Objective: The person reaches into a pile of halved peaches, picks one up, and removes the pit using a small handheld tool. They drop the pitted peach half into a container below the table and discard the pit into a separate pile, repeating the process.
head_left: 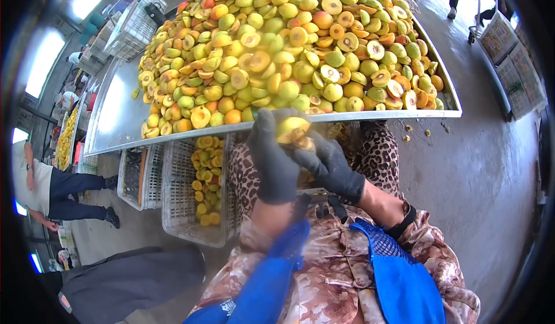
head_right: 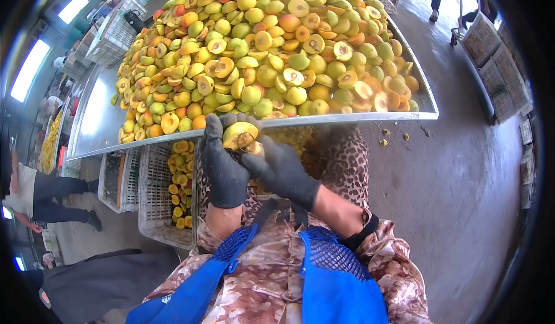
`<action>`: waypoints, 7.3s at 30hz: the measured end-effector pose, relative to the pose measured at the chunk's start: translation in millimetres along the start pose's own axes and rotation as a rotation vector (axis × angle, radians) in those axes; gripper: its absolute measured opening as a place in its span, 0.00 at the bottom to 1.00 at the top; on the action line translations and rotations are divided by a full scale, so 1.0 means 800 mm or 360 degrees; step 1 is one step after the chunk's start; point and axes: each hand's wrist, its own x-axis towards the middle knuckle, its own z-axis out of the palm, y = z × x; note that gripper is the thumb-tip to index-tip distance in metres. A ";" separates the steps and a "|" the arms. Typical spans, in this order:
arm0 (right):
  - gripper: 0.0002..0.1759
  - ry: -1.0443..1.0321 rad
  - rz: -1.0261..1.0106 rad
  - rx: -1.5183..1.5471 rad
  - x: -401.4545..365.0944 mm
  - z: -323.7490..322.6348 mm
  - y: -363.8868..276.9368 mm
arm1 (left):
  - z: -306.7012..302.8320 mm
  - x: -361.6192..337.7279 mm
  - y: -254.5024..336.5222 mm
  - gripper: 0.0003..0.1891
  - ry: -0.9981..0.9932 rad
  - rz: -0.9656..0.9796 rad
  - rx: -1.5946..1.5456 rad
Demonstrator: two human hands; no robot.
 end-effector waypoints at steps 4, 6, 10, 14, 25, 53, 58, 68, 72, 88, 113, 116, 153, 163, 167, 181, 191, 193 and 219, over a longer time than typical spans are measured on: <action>0.16 0.0104 -0.0563 -0.0753 -0.014 -0.040 -0.028 | -0.028 0.025 0.020 0.17 -0.0019 -0.0107 0.0038; 0.14 0.0165 -0.0566 -0.0840 -0.007 -0.059 -0.046 | -0.020 0.015 0.018 0.16 -0.0238 -0.0053 0.0190; 0.12 0.0145 -0.0552 -0.0822 -0.013 -0.075 -0.040 | -0.007 0.002 0.029 0.09 -0.0677 -0.0015 0.0321; 0.11 0.0075 -0.0523 -0.0903 -0.020 -0.084 -0.052 | -0.013 -0.002 0.039 0.09 -0.0840 -0.0155 0.0178; 0.19 0.0194 0.0243 0.0165 -0.036 -0.075 -0.027 | -0.001 -0.018 0.016 0.20 -0.0361 0.0027 0.0231; 0.21 -0.0594 0.0039 -0.0682 -0.029 -0.082 -0.045 | -0.004 -0.025 0.000 0.33 -0.0213 -0.0345 0.0655; 0.18 -0.0667 0.0087 -0.0395 -0.034 -0.096 -0.031 | 0.000 -0.034 -0.035 0.31 -0.0130 -0.0131 0.0631; 0.22 -0.0594 0.0204 0.0080 -0.063 -0.081 0.001 | -0.005 -0.020 -0.051 0.29 -0.0443 -0.0156 0.0913; 0.26 -0.0783 0.0495 0.0378 -0.063 -0.086 -0.013 | -0.015 -0.008 -0.042 0.29 -0.0683 -0.0125 0.1237; 0.25 -0.0762 0.0459 0.0815 -0.053 -0.034 0.001 | 0.030 -0.033 -0.014 0.23 -0.0599 0.0649 0.0522; 0.23 -0.0157 -0.0353 -0.1155 0.029 -0.122 0.073 | -0.162 0.226 0.088 0.31 0.0135 0.1266 0.2245; 0.20 0.0196 -0.0578 -0.1634 0.072 -0.166 0.110 | -0.090 0.364 0.062 0.38 -0.0094 0.1560 0.2437; 0.13 0.0460 -0.0223 -0.1732 0.073 -0.182 0.138 | 0.091 0.320 -0.132 0.40 -0.0576 0.1653 0.2740; 0.20 0.0360 -0.0128 -0.1710 0.071 -0.189 0.134 | 0.281 0.500 -0.153 0.50 -0.1049 0.1042 0.3195; 0.13 0.0384 -0.0132 -0.1692 0.072 -0.185 0.114 | 0.253 0.478 -0.184 0.47 -0.1031 0.1084 0.3041; 0.14 0.0535 -0.0172 -0.1650 0.065 -0.182 0.126 | 0.134 0.316 -0.202 0.24 -0.1190 0.1077 0.1923; 0.17 0.0760 -0.0140 -0.1301 0.077 -0.178 0.144 | 0.046 0.190 -0.050 0.22 -0.0569 -0.0087 -0.0266; 0.16 0.0823 -0.0031 -0.1174 0.081 -0.160 0.091 | 0.023 0.141 -0.032 0.25 -0.0400 -0.0298 -0.0651; 0.18 -0.0059 0.0265 0.0312 0.037 -0.036 -0.016 | 0.016 0.030 -0.003 0.28 -0.0336 -0.0185 -0.0312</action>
